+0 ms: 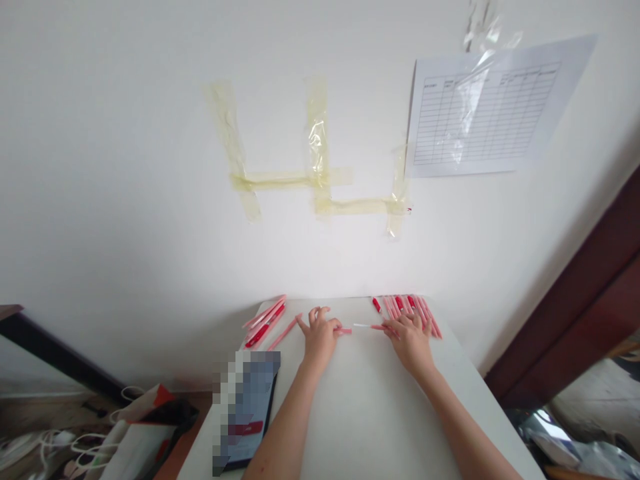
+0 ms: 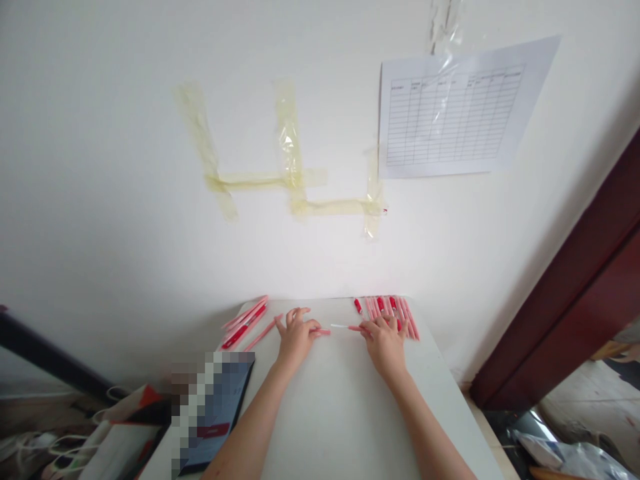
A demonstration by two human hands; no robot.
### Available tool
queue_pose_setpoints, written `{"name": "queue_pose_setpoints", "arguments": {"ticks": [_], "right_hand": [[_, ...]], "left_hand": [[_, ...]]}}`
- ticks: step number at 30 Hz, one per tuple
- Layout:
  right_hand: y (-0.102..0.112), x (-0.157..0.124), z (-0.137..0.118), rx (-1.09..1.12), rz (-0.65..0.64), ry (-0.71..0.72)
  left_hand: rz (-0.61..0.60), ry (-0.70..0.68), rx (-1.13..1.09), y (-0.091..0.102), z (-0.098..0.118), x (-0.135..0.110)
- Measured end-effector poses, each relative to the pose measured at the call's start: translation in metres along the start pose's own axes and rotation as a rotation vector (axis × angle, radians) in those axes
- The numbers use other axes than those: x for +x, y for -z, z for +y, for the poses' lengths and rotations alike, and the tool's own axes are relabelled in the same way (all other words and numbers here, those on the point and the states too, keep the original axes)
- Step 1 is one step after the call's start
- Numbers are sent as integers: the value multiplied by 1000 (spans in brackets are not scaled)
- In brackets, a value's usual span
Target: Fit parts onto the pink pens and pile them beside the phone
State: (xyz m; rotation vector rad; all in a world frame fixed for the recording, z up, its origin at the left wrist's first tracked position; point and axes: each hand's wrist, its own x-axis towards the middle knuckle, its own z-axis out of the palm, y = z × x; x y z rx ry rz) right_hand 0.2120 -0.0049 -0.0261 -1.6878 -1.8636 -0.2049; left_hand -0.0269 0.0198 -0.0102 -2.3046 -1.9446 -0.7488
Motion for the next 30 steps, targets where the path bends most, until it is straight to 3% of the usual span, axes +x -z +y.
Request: {"name": "queue_pose_setpoints", "arguments": {"ticks": [11,30], "right_hand": [[-4,-1,2,-26,-3,-6],[11,-1,-17,15,48,87]], "left_hand": [[15,3,-65,6,4,1],[30,-93,-151,2,16,-4]]}}
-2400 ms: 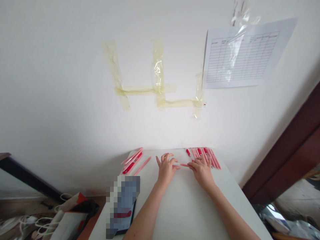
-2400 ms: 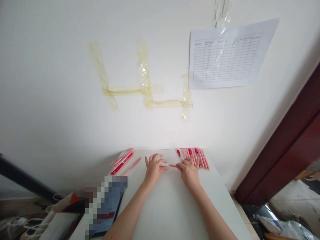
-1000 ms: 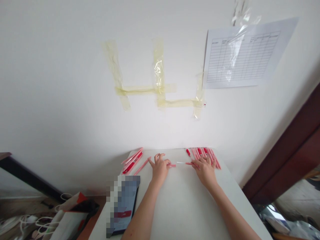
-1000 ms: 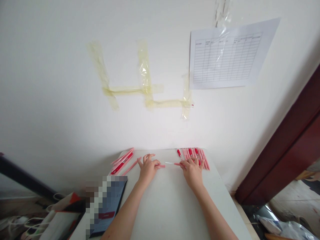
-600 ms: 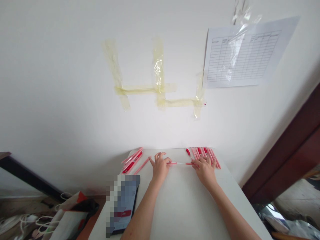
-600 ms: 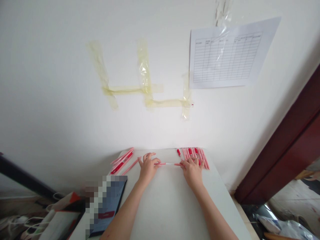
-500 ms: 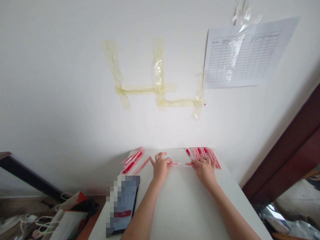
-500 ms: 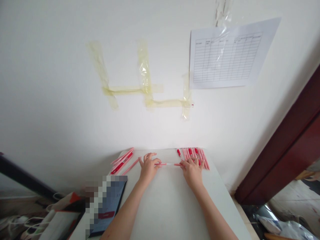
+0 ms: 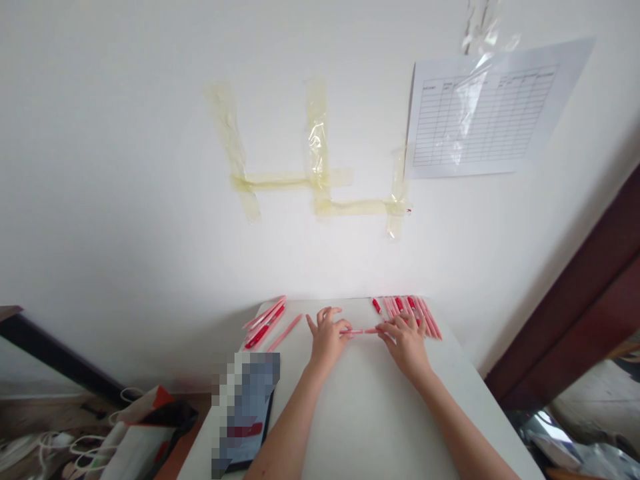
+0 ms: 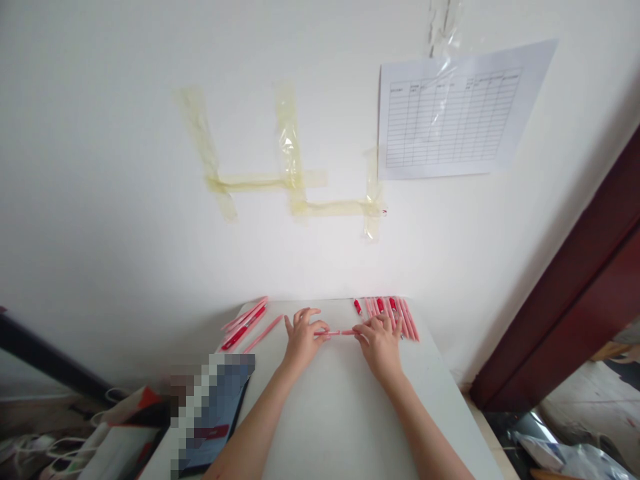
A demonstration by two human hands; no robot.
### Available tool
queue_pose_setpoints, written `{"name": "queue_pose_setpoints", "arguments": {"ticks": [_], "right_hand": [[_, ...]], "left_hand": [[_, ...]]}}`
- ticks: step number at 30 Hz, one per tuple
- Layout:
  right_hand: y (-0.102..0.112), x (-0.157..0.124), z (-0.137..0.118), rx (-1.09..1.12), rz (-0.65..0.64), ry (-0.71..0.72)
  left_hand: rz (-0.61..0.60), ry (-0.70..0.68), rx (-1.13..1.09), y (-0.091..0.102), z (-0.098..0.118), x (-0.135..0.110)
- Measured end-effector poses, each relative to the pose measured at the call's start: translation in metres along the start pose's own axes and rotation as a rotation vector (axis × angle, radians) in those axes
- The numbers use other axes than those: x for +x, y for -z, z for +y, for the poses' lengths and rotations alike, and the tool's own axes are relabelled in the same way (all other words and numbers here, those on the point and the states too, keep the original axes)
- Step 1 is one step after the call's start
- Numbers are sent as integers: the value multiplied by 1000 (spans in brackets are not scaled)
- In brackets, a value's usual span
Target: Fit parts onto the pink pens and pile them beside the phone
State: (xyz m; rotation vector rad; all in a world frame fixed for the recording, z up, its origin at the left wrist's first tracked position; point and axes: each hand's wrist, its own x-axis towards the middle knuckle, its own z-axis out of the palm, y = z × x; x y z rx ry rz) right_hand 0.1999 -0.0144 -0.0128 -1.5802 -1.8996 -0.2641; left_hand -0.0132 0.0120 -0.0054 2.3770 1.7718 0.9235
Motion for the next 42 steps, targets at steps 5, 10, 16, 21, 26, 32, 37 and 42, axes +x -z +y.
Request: {"name": "queue_pose_setpoints", "arguments": {"ticks": [5,10,16,21,26,32,37,42], "right_hand": [[-1,-1,0,38,-6,-4],[-3,-1,2,44,7,-3],[-3,-1,2,34,17,-2],[-4,-2,3,19,-2,6],[-8,-2,5,23,-17,20],[-8,-2,4,54,-41,32],[-8,-2,4,49,-21,43],[-9,-2,6,41,-3,60]], "left_hand": [[-11,-7,-12,-2,2,0],[-22,-1,-22,-2,2,0],[-22,-1,-31,-1,2,0],[-34,2,-51,-3,2,0],[-33,13,-58,-5,3,0],[-29,8,-50,-3,4,-1],[-35,-14,-47,-3,5,-2],[-33,-16,-50,-1,5,-1]]}}
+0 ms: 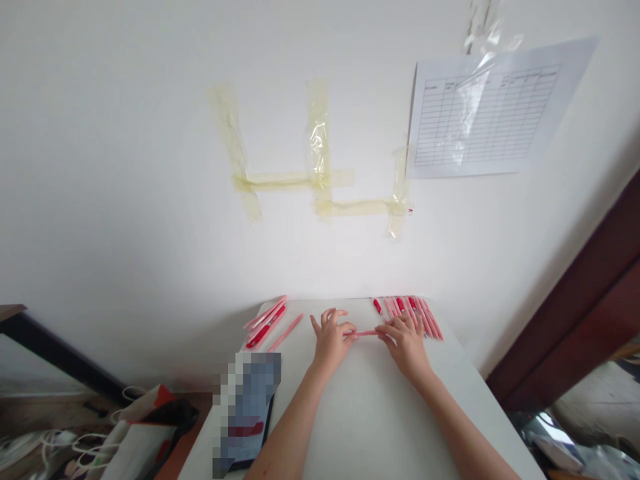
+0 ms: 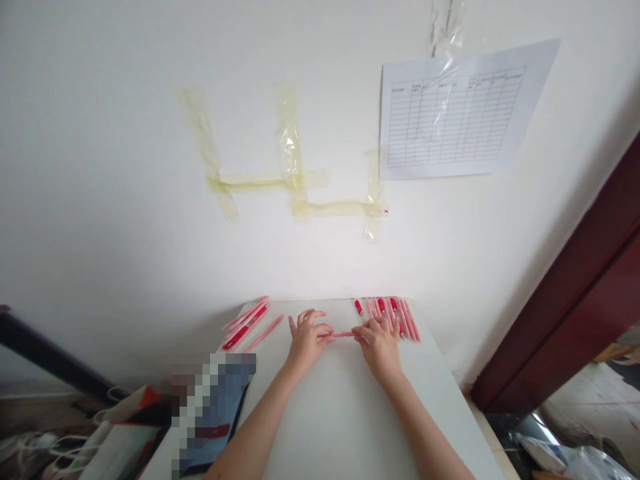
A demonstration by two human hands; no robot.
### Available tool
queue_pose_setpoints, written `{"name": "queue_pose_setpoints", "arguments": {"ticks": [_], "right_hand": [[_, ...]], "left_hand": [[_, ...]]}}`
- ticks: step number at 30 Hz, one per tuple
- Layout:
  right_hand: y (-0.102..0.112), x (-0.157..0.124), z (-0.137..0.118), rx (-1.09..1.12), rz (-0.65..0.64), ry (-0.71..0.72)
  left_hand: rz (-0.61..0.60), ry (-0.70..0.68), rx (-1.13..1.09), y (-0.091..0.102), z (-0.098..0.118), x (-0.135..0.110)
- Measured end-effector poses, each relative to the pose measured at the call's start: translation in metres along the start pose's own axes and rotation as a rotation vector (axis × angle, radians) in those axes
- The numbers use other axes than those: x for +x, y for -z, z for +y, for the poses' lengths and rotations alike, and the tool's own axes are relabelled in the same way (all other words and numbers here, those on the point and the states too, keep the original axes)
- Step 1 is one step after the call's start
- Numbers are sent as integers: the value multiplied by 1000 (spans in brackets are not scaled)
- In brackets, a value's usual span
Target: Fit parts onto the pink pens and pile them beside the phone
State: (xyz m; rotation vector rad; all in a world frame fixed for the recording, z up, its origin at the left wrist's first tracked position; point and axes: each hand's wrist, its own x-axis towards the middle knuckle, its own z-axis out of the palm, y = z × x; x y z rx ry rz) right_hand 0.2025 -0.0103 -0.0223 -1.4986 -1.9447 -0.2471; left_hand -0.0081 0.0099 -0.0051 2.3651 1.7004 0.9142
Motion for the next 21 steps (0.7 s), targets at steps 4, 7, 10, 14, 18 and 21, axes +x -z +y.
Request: {"name": "queue_pose_setpoints", "arguments": {"ticks": [4,7,10,14,18,21], "right_hand": [[1,1,0,38,-13,-3],[2,1,0,66,-20,-25],[4,2,0,81,-33,-48],[4,2,-2,90,-51,-66],[2,1,-1,75,-39,-53],[-2,1,0,63,-15,-40]], "left_hand": [[12,11,7,1,0,1],[14,13,11,2,1,0],[21,6,12,3,2,0],[32,-2,13,3,4,0],[40,19,13,4,4,0],[46,30,10,3,3,0]]}}
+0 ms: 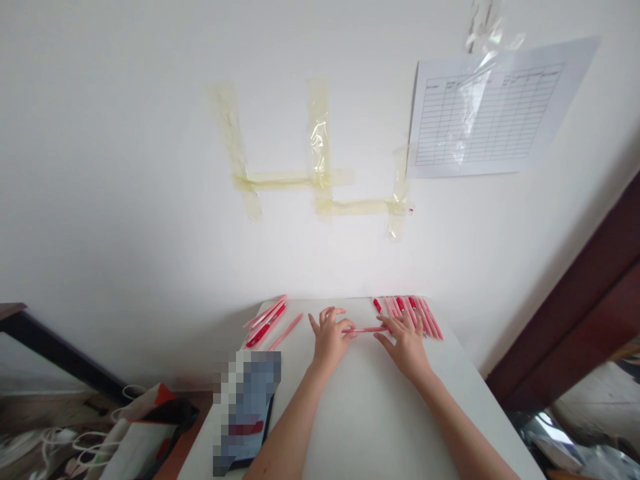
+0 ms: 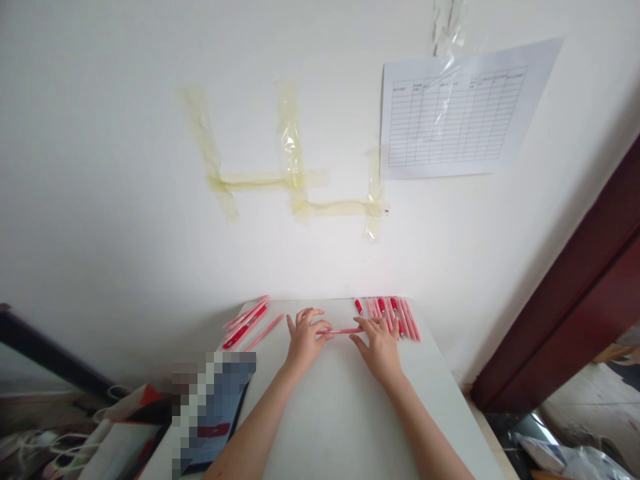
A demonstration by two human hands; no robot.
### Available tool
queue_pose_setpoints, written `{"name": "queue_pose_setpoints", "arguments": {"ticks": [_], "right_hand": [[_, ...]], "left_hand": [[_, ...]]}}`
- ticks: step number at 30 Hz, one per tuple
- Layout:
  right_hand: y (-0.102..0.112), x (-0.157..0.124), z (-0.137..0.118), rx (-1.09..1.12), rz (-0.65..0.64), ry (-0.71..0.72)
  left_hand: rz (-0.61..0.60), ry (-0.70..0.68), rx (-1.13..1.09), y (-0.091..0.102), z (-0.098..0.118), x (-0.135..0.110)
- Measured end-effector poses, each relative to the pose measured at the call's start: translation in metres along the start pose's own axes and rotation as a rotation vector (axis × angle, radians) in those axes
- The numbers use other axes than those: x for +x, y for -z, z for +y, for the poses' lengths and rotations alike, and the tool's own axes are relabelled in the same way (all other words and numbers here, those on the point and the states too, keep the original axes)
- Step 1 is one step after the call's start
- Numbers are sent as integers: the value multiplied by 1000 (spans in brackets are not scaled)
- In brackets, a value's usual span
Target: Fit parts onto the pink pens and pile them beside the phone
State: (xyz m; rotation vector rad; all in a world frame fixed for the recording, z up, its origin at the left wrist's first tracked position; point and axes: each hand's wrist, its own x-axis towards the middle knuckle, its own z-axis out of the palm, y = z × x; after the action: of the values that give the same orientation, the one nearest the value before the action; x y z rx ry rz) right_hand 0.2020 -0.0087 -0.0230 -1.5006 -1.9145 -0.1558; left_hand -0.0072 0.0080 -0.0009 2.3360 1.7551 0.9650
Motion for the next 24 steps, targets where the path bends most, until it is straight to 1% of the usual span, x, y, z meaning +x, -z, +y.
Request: {"name": "queue_pose_setpoints", "arguments": {"ticks": [3,11,13,18,24], "right_hand": [[0,0,0,5,-11,2],[8,1,-7,-24,-50,-9],[7,1,-5,-24,-48,-9],[0,0,-1,-44,6,20],[-3,-1,-1,-85,-6,-17]], "left_hand": [[11,5,-4,0,-1,0],[11,-11,-11,-1,-1,-1],[13,-9,-10,-2,-1,-1],[9,1,-9,0,-1,0],[4,-1,-3,0,1,0]]}}
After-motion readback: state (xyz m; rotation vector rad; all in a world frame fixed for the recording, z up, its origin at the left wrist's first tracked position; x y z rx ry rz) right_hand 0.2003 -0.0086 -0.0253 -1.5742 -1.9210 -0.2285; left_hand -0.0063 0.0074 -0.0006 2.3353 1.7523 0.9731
